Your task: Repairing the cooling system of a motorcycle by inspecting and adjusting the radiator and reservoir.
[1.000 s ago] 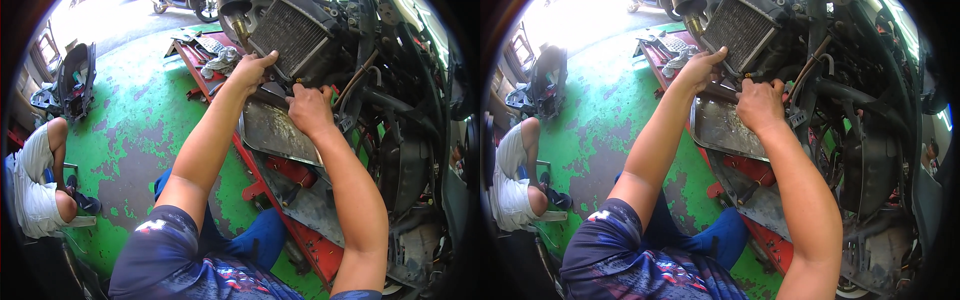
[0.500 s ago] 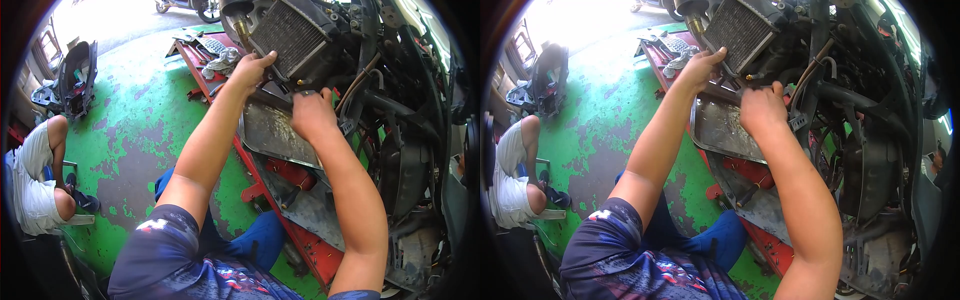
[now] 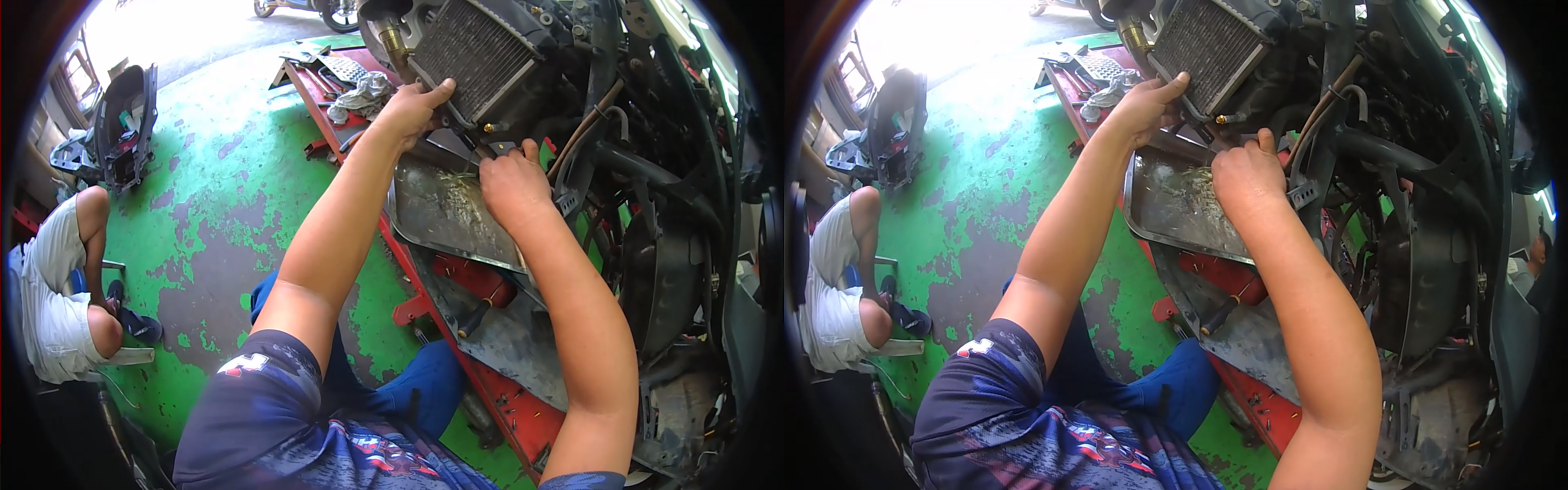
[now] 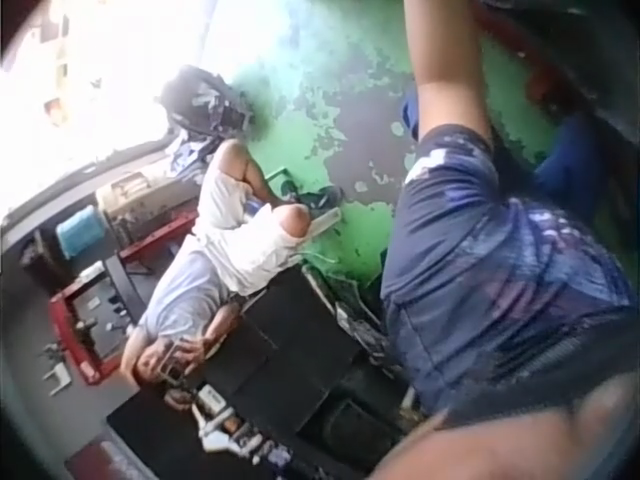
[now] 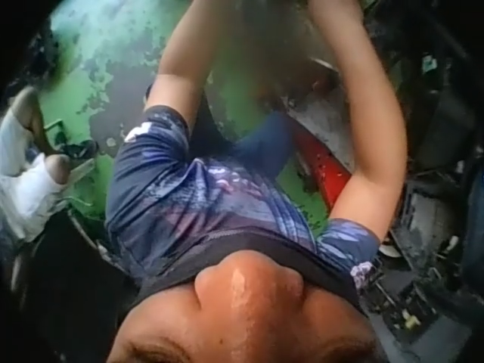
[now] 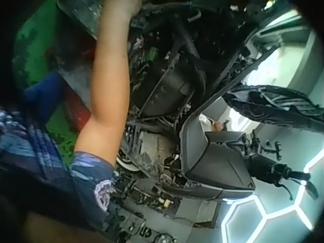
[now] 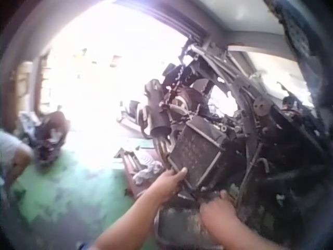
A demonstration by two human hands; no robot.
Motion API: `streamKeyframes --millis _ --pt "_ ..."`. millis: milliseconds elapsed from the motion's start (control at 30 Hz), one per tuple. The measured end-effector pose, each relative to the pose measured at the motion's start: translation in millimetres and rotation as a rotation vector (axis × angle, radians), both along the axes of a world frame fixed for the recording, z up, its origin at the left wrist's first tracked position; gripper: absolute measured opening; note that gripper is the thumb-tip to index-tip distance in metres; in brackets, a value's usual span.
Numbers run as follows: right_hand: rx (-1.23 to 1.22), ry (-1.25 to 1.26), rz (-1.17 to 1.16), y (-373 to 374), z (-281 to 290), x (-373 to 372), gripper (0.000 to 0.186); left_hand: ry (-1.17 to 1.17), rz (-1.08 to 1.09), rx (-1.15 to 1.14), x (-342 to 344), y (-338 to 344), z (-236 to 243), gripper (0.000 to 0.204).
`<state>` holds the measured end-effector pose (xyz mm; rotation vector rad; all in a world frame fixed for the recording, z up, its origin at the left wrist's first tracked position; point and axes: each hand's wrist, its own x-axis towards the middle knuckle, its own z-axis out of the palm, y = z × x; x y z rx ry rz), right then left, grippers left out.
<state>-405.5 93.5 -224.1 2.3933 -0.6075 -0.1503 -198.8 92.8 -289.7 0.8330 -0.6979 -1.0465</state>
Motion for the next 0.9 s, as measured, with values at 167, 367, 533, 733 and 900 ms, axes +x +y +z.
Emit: streamKeyframes --millis 167,367,533,733,900 --pt "-0.013 0.035 -0.022 6 4 1 0.019 -0.002 0.001 -0.018 -2 2 3 0.061" --pt "-0.028 0.062 -0.034 7 3 1 0.018 0.022 -0.017 -0.015 -7 5 2 0.062" --pt "-0.045 0.070 -0.046 8 4 2 0.020 -0.011 -0.024 0.028 -4 5 2 0.062" --pt "-0.059 0.104 -0.079 12 6 2 0.021 -0.016 -0.030 0.037 -3 1 1 0.066" --pt "-0.043 0.123 -0.091 13 6 5 0.021 0.004 -0.045 0.058 -1 6 2 0.073"
